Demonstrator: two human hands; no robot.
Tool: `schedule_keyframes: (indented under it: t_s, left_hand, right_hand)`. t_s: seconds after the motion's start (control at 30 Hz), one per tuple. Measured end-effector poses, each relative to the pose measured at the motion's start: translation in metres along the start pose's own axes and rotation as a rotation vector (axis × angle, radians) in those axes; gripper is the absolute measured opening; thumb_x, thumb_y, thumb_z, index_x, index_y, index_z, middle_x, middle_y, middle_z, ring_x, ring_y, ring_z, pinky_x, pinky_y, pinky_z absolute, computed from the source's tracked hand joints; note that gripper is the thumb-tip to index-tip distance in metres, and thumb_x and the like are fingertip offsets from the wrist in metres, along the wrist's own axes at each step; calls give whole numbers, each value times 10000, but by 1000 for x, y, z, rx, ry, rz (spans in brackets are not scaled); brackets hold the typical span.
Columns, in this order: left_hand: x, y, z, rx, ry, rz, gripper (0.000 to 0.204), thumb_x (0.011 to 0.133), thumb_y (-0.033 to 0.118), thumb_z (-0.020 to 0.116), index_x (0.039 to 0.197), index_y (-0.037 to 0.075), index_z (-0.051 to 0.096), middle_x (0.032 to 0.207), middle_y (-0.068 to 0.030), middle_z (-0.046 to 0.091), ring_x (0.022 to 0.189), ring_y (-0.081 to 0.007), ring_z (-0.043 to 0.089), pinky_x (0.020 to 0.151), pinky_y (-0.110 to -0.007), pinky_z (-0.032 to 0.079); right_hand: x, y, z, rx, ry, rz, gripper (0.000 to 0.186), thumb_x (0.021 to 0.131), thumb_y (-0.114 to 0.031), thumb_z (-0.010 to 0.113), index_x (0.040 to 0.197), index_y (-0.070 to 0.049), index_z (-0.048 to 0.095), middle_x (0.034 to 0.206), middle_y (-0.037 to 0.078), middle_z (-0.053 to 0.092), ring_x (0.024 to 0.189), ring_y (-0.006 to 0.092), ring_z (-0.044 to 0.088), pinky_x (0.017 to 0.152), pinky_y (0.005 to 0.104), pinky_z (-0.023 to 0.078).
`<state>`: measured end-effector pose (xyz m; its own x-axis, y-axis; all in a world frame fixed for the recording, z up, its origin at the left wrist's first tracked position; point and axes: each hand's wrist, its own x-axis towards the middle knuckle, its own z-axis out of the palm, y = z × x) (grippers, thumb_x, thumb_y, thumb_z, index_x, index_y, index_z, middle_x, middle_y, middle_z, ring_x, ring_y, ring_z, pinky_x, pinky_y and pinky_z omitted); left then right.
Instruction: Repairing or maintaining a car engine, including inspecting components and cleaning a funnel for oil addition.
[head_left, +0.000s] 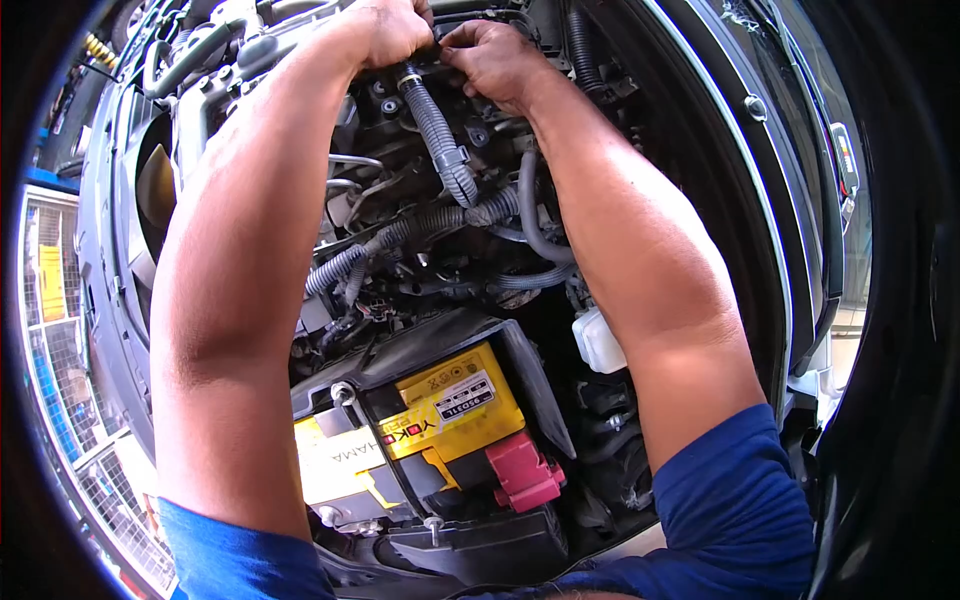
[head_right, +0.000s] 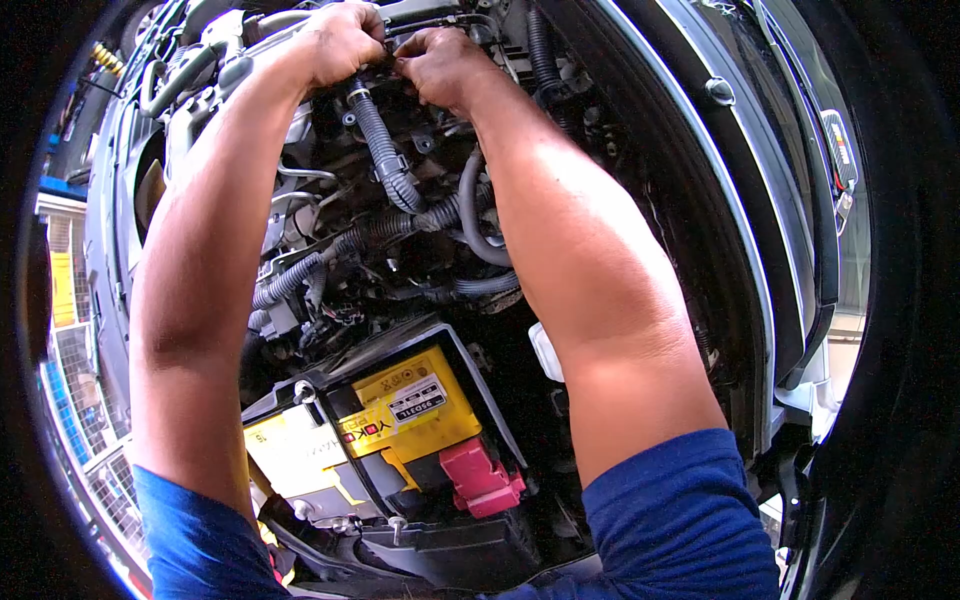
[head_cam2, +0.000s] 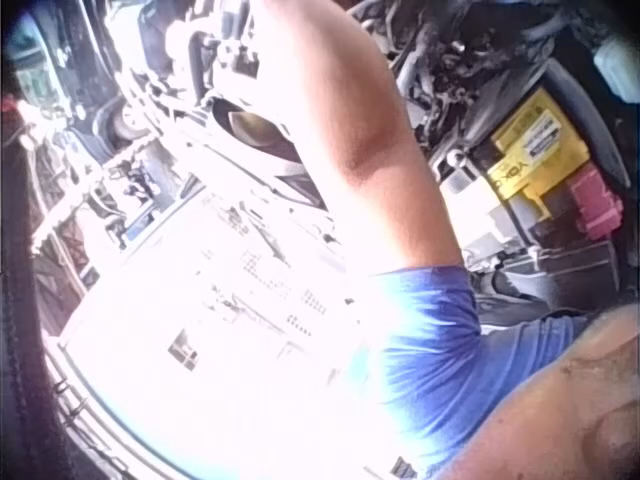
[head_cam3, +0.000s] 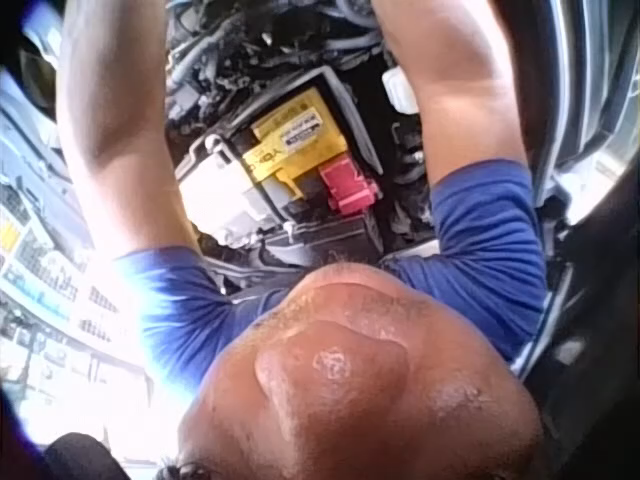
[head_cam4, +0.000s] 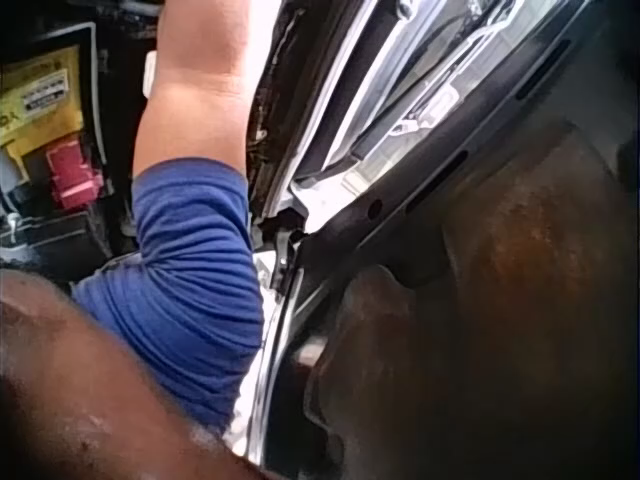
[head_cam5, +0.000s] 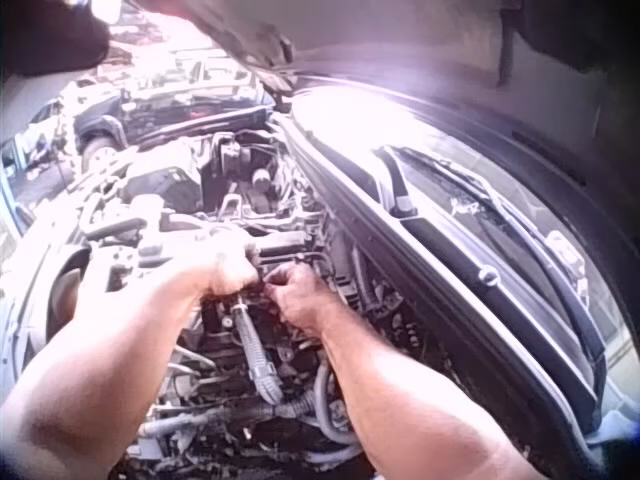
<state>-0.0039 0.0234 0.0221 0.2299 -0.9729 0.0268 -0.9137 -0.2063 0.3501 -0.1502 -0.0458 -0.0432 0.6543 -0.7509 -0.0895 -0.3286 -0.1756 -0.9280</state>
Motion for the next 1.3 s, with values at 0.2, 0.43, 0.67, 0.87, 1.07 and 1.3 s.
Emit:
schedule_keyframes:
  t_s: [0.2, 0.43, 0.67, 0.87, 1.07, 1.3]
  left_hand:
    - [12, -12, 3, -95, -197, 34, 211, 656, 166, 625, 811, 90, 747, 737, -125, 696, 684, -248, 650, 630, -401, 514]
    - [-7, 9, -13, 33, -116, 39, 208, 672, 156, 635, 831, 96, 755, 751, -128, 704, 689, -258, 657, 631, -393, 520]
    - [-11, 27, -17, 61, -56, -148, 227, 725, 112, 592, 885, 87, 750, 863, -168, 715, 811, -298, 695, 725, -403, 542]
    - [5, 21, 0, 110, -16, -189, 286, 753, 120, 573, 989, 77, 730, 910, -204, 706, 840, -334, 691, 756, -425, 541]
    - [2, 23, 6, 193, 16, -41, 322, 750, 125, 556, 1015, 37, 717, 958, -233, 693, 865, -355, 684, 763, -441, 538]
    - [0, 30, -1, 293, -170, -81, 368, 723, 185, 554, 1002, 11, 720, 999, -241, 691, 924, -362, 677, 802, -452, 524]
  right_hand:
    - [0, -3, 2, -12, -33, 4, 240, 888, -156, 693, 1090, -35, 646, 890, 53, 661, 623, 105, 566, 538, 244, 487]
    - [-5, -4, 0, -27, 3, 33, 233, 895, -142, 682, 1097, -33, 642, 899, 58, 662, 644, 110, 568, 544, 249, 490]
    - [-2, 3, 2, 8, 33, -52, 226, 862, -121, 706, 1067, -45, 651, 896, 50, 663, 668, 115, 572, 571, 257, 492]
    - [6, 10, 6, 45, 49, -59, 215, 846, -117, 716, 1042, -47, 660, 918, 43, 672, 700, 124, 595, 574, 265, 484]
    - [7, 10, 5, 152, 111, -34, 248, 795, -86, 725, 1025, -38, 646, 882, 86, 669, 763, 182, 619, 670, 343, 525]
    - [3, 3, 5, 217, 143, 4, 251, 778, -61, 719, 1003, -55, 608, 845, 64, 633, 702, 170, 591, 578, 316, 502]
